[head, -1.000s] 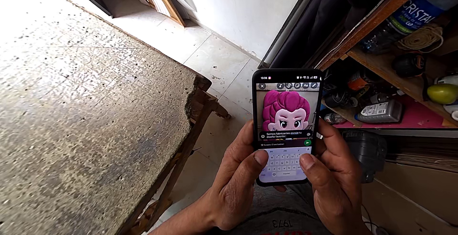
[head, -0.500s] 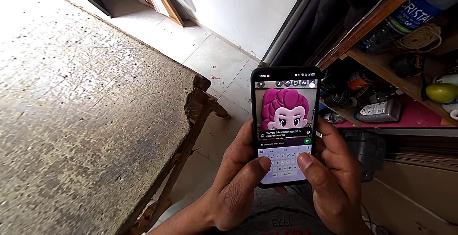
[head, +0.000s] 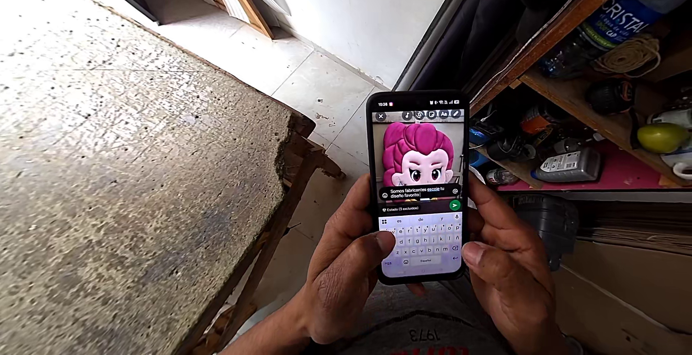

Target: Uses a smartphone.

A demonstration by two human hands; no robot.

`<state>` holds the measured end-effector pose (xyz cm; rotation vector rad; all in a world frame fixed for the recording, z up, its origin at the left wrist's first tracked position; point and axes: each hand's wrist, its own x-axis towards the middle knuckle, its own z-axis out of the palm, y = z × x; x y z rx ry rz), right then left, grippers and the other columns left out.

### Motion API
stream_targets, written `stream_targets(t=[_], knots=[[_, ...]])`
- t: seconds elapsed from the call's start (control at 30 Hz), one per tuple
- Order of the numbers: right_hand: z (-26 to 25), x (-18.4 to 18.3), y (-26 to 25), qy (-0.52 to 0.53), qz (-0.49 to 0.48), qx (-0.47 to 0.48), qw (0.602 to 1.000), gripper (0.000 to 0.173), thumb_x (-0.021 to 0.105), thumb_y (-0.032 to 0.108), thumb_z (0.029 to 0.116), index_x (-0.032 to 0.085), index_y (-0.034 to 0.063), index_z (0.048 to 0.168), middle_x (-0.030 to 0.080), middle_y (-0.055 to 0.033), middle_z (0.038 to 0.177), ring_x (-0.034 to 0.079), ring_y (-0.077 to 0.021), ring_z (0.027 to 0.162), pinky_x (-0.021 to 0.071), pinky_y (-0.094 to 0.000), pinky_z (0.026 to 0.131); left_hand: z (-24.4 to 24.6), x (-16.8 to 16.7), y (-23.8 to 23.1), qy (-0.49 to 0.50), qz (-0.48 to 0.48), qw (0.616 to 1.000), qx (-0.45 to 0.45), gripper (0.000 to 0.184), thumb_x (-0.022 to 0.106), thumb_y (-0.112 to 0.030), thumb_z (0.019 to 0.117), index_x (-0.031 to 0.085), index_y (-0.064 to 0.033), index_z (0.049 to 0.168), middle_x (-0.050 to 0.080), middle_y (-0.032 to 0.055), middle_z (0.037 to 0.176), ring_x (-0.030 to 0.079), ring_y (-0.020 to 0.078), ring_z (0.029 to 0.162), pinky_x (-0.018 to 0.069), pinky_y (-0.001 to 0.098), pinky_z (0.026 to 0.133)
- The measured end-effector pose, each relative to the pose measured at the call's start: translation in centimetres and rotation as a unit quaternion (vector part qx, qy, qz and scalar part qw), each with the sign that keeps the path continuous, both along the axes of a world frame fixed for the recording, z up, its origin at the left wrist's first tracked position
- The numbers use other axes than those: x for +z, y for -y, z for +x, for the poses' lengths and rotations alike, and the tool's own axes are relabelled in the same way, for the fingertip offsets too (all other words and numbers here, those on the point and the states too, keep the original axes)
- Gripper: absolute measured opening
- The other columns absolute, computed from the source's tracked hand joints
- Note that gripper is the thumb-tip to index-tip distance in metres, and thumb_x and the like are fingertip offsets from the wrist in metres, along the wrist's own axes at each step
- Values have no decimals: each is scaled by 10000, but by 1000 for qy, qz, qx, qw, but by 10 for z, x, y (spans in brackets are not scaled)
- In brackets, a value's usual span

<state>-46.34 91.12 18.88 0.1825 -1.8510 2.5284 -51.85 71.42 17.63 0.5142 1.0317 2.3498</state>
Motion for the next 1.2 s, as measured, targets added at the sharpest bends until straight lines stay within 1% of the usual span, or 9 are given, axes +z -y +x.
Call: stream_targets(t=[0.1,0.2,0.33,0.47,0.7,0.9,0.97,1.03,1.2], knots=[[0,0,0,-5,8,4,1000,617,474,137,1016,307,68,1606,673,-169,1250,701,-192,1066,596,-368,936,-1,1,-1,-5,0,1000,4,434,387,-82,1024,426,-133,1453,650,166,1244,728,272,1015,655,391,628],[-1,0,1,-13,26,-11,1000,599,481,139,1019,334,74,1596,677,-161,1253,704,-190,1060,602,-363,925,-1,1,-1,-11,-1,1000,-3,447,393,-60,1010,420,-133,1450,645,167,1250,722,276,1031,656,397,657],[-3,2,2,-17,60,-47,997,537,484,149,1029,397,50,1549,697,-165,1152,717,-206,977,622,-368,855,-1,0,-3,-21,-14,1000,-2,450,387,-59,1003,414,-135,1446,641,166,1248,716,282,1044,657,413,674],[-4,-2,4,-38,91,-64,993,525,492,207,1049,406,38,1539,698,-150,1190,719,-207,1005,627,-366,872,0,-2,-5,-22,-46,998,21,347,388,-175,1078,461,-152,1417,657,141,1223,725,248,1021,658,383,672],[-5,-5,4,-42,99,-62,992,525,488,216,1055,402,28,1538,698,-155,1203,723,-215,1012,630,-368,874,0,-3,-6,1,-79,996,49,380,353,-360,1118,518,-145,1385,682,137,1170,739,228,973,657,369,634],[-2,-9,9,-41,135,-51,989,562,474,219,1056,348,-5,1557,727,-144,1128,738,-202,963,645,-356,833,-2,-3,-11,37,-142,982,119,424,330,-409,1119,610,-119,1249,717,139,1030,755,223,794,639,372,530],[-2,-9,9,-35,132,-50,989,563,477,211,1055,347,-1,1559,728,-148,1126,740,-210,963,646,-363,839,-1,-4,-9,52,-140,982,115,456,363,-476,1098,609,-133,1272,718,147,1045,757,232,817,640,378,543],[-3,-9,8,-29,133,-56,989,559,482,212,1053,358,16,1561,725,-147,1134,738,-209,964,645,-363,841,1,-7,-6,49,-109,989,86,525,390,-540,1071,558,-153,1383,698,150,1141,748,244,919,646,383,587],[-3,-5,4,-20,116,-67,991,528,489,211,1050,410,42,1544,714,-145,1169,727,-220,1001,632,-374,866,3,-7,-5,29,-48,997,45,499,390,-479,1088,477,-134,1437,652,162,1214,728,268,979,650,396,600]])
